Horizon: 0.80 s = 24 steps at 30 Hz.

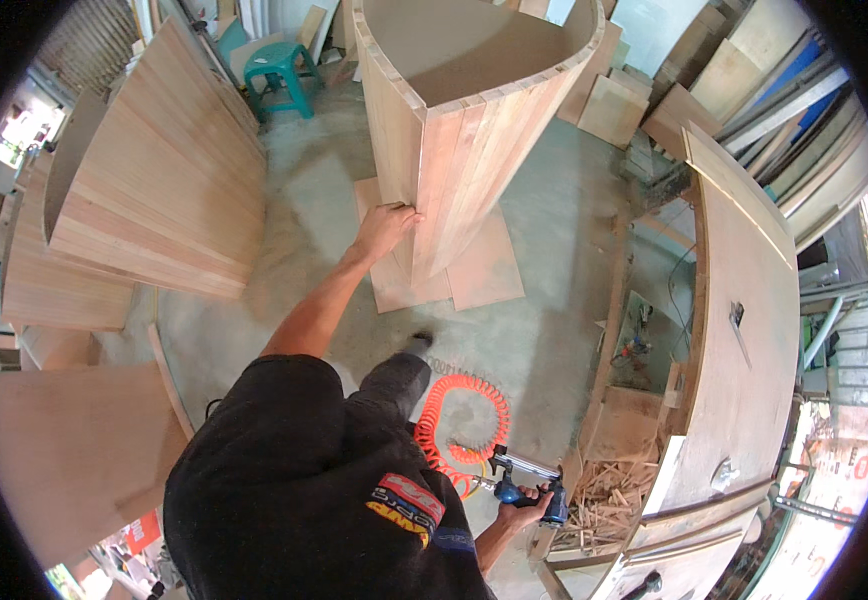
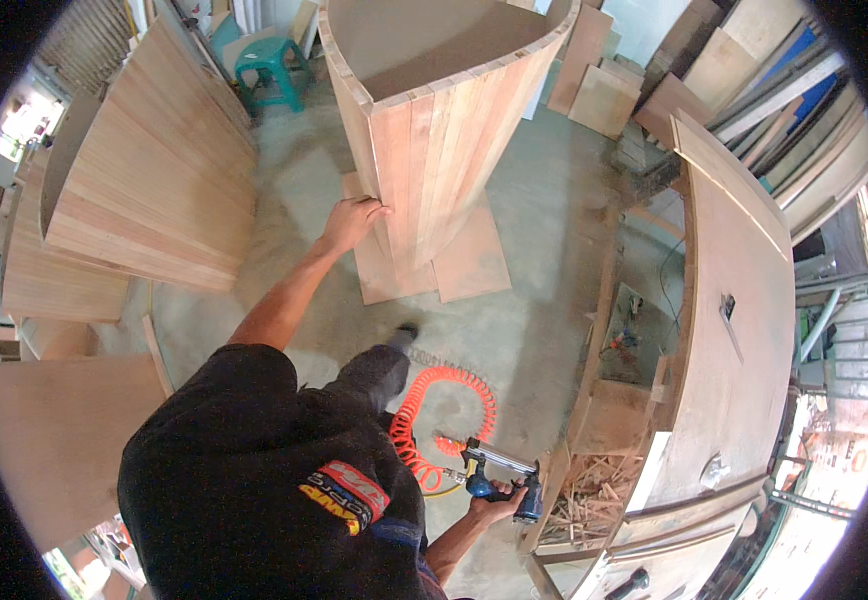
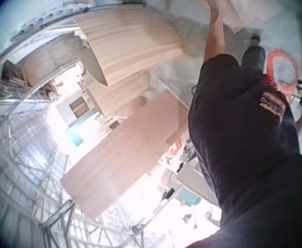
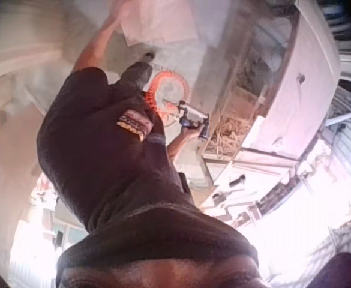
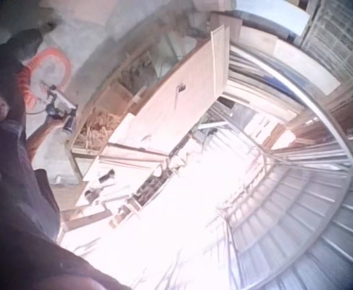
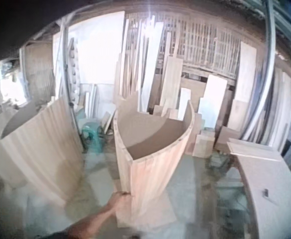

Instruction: The person uses a pneumatic nail gun to attach thin wooden strips onto a curved wooden frame, then uses pliers to adjust the edges.

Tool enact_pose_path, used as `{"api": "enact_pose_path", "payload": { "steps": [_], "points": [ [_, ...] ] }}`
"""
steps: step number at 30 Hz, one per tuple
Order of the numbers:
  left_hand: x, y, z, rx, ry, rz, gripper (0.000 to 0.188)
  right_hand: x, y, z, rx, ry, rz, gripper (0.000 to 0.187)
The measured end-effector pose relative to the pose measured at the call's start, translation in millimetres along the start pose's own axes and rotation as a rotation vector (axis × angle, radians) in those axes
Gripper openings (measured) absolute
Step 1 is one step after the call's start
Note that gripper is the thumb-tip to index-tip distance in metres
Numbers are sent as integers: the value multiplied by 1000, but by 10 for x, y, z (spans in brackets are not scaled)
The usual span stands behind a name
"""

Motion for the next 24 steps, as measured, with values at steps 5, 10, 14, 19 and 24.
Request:
{"api": "enact_pose_path", "payload": {
  "steps": [5,10,14,19,24],
  "points": [
    [508,-644,-532,-159,-96,-211,27,186,355,59,-65,48,23,26],
    [957,-1231,-912,-52,-75,-179,27,591,780,57,-96,132,48,28],
    [1145,-1504,-1077,-47,-151,-143,25,881,1232,283,-228,127,59,29],
    [1334,-1713,-1159,26,-54,-107,27,1267,1982,689,-315,45,168,26],
    [1360,-1803,-1192,30,-114,-286,30,1407,2557,837,-326,30,201,23]
  ]
}}
Point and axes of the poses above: each hand's wrist, its own x-axis towards the middle knuckle, its own y-axis out of the palm, z = x × y, the point moved 3 cm from there along x, towards the middle knuckle, and after that the axes turned 11 degrees about -z, right-handed, at the moved point
